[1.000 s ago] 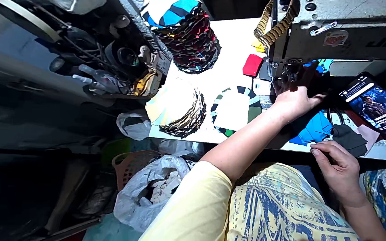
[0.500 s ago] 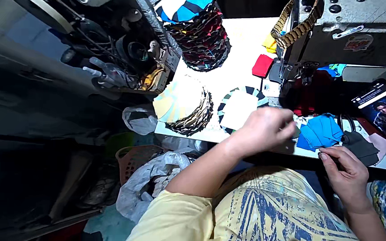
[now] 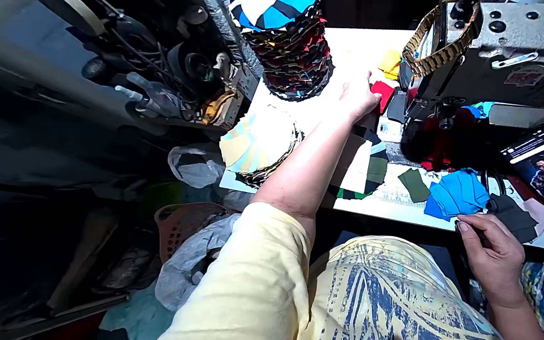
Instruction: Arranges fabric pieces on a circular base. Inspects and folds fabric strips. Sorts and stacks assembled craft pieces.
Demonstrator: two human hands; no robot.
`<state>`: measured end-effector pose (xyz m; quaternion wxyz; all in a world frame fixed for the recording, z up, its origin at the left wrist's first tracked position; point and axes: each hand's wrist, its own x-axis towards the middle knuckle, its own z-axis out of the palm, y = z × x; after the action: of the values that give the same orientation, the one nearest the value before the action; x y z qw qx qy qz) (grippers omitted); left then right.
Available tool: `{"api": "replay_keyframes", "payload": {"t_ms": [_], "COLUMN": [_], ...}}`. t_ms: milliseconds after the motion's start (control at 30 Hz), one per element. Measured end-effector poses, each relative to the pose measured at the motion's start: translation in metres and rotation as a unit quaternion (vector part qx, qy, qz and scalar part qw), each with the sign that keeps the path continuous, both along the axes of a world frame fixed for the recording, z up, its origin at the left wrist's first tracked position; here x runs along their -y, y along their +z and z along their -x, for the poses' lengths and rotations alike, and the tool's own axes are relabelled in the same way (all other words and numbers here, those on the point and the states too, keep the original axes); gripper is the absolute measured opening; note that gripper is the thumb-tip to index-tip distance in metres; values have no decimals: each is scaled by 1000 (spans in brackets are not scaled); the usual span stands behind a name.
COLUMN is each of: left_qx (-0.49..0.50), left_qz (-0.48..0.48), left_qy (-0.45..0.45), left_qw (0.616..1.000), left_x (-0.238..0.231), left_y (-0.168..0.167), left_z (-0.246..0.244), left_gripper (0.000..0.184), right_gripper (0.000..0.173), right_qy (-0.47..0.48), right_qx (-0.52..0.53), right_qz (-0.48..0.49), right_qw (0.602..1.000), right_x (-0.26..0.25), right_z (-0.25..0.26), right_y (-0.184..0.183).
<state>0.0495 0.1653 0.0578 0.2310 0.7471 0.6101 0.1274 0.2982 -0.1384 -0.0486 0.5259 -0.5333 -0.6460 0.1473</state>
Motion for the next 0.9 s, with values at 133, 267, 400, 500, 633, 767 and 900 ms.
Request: {"api": "replay_keyframes", "payload": {"t_ms": [133, 267, 400, 500, 633, 767, 900], "left_qx": [-49, -33, 1, -11, 34, 281, 362], "left_qz": [7, 40, 64, 41, 58, 83, 36], "left_qy": [-18, -20, -31, -38, -28, -45, -81], "left_qw": [999, 998, 997, 998, 997, 955, 928], "left_x": [0, -19, -22, -19, -18, -22, -32], "left_y": [11, 0, 4, 5, 4, -9, -10], "left_z": [-12, -16, -15, -13, -7, -1, 3], "left_gripper": [66, 51, 38, 42, 49, 50, 48], "right_gripper": [20, 21, 21, 22, 21, 20, 19], "right_qy": [-11, -18, -23, -23, -26, -30, -29], "right_qx": [13, 26, 28, 26, 28, 24, 27], "right_qz": [2, -1, -4, -5, -10, -10, -10], "right_qw": [1000, 1000, 999, 999, 999, 999, 999], "right_x": [-2, -4, -4, -4, -4, -4, -4], "right_z": [2, 4, 5, 6, 6, 6, 6], "right_y": [0, -1, 0, 0, -2, -3, -4]}}
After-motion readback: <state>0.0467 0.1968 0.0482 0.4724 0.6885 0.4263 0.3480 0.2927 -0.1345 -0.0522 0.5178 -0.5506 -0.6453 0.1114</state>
